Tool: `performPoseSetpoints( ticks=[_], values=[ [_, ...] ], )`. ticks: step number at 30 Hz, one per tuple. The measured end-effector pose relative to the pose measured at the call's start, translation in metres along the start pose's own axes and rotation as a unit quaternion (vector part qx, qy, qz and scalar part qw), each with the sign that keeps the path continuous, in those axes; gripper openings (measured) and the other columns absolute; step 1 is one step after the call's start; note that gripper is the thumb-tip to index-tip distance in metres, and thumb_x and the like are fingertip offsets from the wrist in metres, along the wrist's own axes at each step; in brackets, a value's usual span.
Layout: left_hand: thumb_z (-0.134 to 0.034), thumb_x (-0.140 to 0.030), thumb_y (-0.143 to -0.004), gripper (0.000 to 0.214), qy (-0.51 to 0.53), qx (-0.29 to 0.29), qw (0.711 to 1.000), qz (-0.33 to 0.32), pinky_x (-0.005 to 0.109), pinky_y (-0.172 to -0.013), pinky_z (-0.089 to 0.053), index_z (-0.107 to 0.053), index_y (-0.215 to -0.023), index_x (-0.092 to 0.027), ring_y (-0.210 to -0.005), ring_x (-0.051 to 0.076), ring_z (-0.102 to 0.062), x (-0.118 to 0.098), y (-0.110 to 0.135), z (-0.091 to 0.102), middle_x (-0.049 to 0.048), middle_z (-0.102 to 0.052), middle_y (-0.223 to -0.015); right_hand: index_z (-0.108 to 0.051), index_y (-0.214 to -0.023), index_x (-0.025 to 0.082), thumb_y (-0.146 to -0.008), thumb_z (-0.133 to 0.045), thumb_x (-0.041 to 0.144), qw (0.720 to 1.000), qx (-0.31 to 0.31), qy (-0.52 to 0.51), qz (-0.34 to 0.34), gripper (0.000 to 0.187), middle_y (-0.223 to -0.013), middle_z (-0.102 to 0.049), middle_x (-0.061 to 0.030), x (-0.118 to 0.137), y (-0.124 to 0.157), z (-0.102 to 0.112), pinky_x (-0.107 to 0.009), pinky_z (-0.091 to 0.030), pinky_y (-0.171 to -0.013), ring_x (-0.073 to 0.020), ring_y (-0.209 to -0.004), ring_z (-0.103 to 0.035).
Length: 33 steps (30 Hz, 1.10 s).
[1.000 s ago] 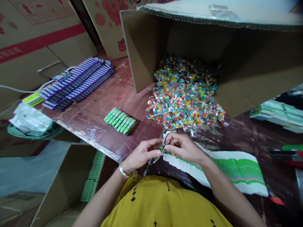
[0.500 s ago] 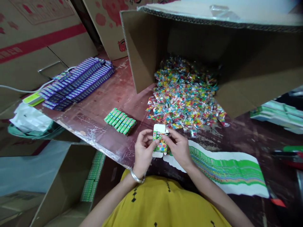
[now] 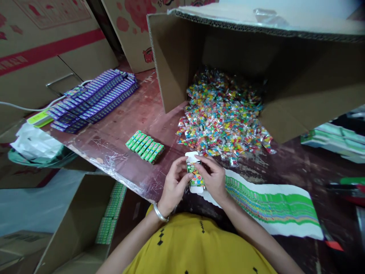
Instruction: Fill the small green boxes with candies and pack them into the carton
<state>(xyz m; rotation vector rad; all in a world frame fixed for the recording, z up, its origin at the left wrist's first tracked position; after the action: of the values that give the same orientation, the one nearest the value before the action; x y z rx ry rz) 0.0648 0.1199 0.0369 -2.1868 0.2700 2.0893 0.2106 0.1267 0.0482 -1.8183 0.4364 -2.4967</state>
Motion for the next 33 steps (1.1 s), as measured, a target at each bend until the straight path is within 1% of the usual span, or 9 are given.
performPoseSetpoints(
  ticks=[5, 10, 14, 15, 18, 21, 23, 27, 33],
  values=[
    [-0.062, -0.027, -0.086, 0.036, 0.019, 0.043, 0.999, 0.02, 0.028, -0.083, -0.047, -0.055, -0.12, -0.018, -0.096, 0.019, -0.06, 0.003, -0.003, 0.001, 0.0073, -0.064, -0.109, -0.071, -0.098, 0.025, -0.086, -0.063, 0.03, 1.0, 0.012, 0.007, -0.001, 0.015, -0.093, -0.068, -0.0043, 0.001, 0.001, -0.002, -0.033, -0.05, -0.079, -0.0197, -0.086, -0.063],
    [-0.059, -0.024, -0.087, 0.026, 0.017, 0.061, 0.998, 0.013, 0.03, -0.09, -0.045, -0.058, -0.112, -0.018, -0.1, 0.019, -0.061, 0.002, -0.003, 0.002, 0.0074, -0.064, -0.113, -0.066, -0.078, 0.023, -0.087, -0.061, 0.026, 0.999, 0.027, 0.031, 0.027, 0.011, -0.086, -0.064, -0.0035, 0.007, 0.0, -0.002, -0.031, -0.048, -0.076, -0.0182, -0.083, -0.062],
    [-0.059, -0.024, -0.087, 0.027, 0.024, 0.029, 0.999, -0.003, 0.03, -0.092, -0.044, -0.053, -0.113, -0.019, -0.104, 0.019, -0.06, 0.0, -0.005, 0.004, 0.0074, -0.063, -0.114, -0.062, -0.082, 0.023, -0.086, -0.061, 0.025, 0.999, 0.023, -0.022, 0.014, 0.004, -0.101, -0.066, -0.0053, 0.007, -0.003, -0.004, -0.033, -0.048, -0.086, -0.0196, -0.097, -0.062],
    [-0.06, -0.024, -0.087, 0.029, 0.039, 0.018, 0.999, 0.0, 0.03, -0.09, -0.045, -0.051, -0.114, -0.02, -0.102, 0.018, -0.06, 0.001, -0.005, 0.004, 0.0068, -0.063, -0.112, -0.06, -0.087, 0.023, -0.086, -0.061, 0.025, 0.999, 0.018, -0.049, -0.001, 0.003, -0.099, -0.066, -0.0051, 0.006, -0.004, -0.005, -0.033, -0.049, -0.085, -0.0193, -0.096, -0.063],
    [-0.064, -0.023, -0.084, 0.036, 0.092, -0.002, 0.995, 0.025, 0.026, -0.08, -0.048, -0.044, -0.114, -0.023, -0.09, 0.015, -0.063, 0.006, -0.006, 0.006, 0.0039, -0.065, -0.102, -0.056, -0.096, 0.023, -0.082, -0.066, 0.026, 0.995, 0.025, -0.096, -0.022, 0.017, -0.089, -0.066, -0.0029, 0.003, -0.006, -0.007, -0.033, -0.05, -0.082, -0.0182, -0.086, -0.064],
    [-0.066, -0.023, -0.082, 0.036, 0.106, -0.01, 0.993, 0.044, 0.025, -0.076, -0.048, -0.044, -0.111, -0.023, -0.085, 0.014, -0.064, 0.01, -0.005, 0.007, 0.0028, -0.065, -0.098, -0.059, -0.082, 0.022, -0.08, -0.068, 0.029, 0.993, 0.082, -0.086, -0.015, 0.011, -0.084, -0.065, -0.0029, 0.005, -0.01, -0.01, -0.032, -0.05, -0.08, -0.0184, -0.084, -0.062],
    [-0.066, -0.023, -0.081, 0.035, 0.092, -0.018, 0.995, 0.043, 0.026, -0.077, -0.049, -0.045, -0.109, -0.022, -0.086, 0.014, -0.064, 0.011, -0.004, 0.009, 0.003, -0.065, -0.097, -0.061, -0.076, 0.021, -0.08, -0.068, 0.031, 0.989, 0.109, -0.09, -0.045, 0.013, -0.084, -0.066, -0.0031, 0.003, -0.013, -0.012, -0.031, -0.05, -0.075, -0.0183, -0.082, -0.062],
    [-0.065, -0.022, -0.082, 0.032, 0.039, -0.038, 0.998, 0.021, 0.028, -0.082, -0.049, -0.047, -0.109, -0.021, -0.094, 0.016, -0.063, 0.007, -0.003, 0.012, 0.0039, -0.063, -0.099, -0.066, -0.082, 0.02, -0.073, -0.074, 0.033, 0.975, 0.134, -0.104, -0.144, 0.018, -0.085, -0.069, -0.0036, -0.008, -0.019, -0.012, -0.029, -0.051, -0.07, -0.0177, -0.077, -0.064],
    [-0.064, -0.021, -0.083, 0.032, 0.003, -0.021, 1.0, 0.008, 0.028, -0.084, -0.05, -0.048, -0.111, -0.022, -0.096, 0.015, -0.063, 0.003, -0.002, 0.009, 0.0037, -0.063, -0.101, -0.066, -0.07, 0.017, -0.071, -0.076, 0.037, 0.954, 0.167, -0.158, -0.194, 0.022, -0.072, -0.068, -0.0013, -0.019, -0.029, -0.012, -0.027, -0.048, -0.065, -0.0148, -0.067, -0.061]
  ],
)
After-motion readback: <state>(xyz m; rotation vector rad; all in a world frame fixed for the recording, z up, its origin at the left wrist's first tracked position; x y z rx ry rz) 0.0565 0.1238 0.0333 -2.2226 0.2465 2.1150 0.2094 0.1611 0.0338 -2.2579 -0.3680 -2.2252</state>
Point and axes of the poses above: each hand's wrist, its own y-axis away from the middle knuckle, its own z-axis out of the back of the hand, x = y × z, the point moved 6 cm from there along -y, towards the middle knuckle
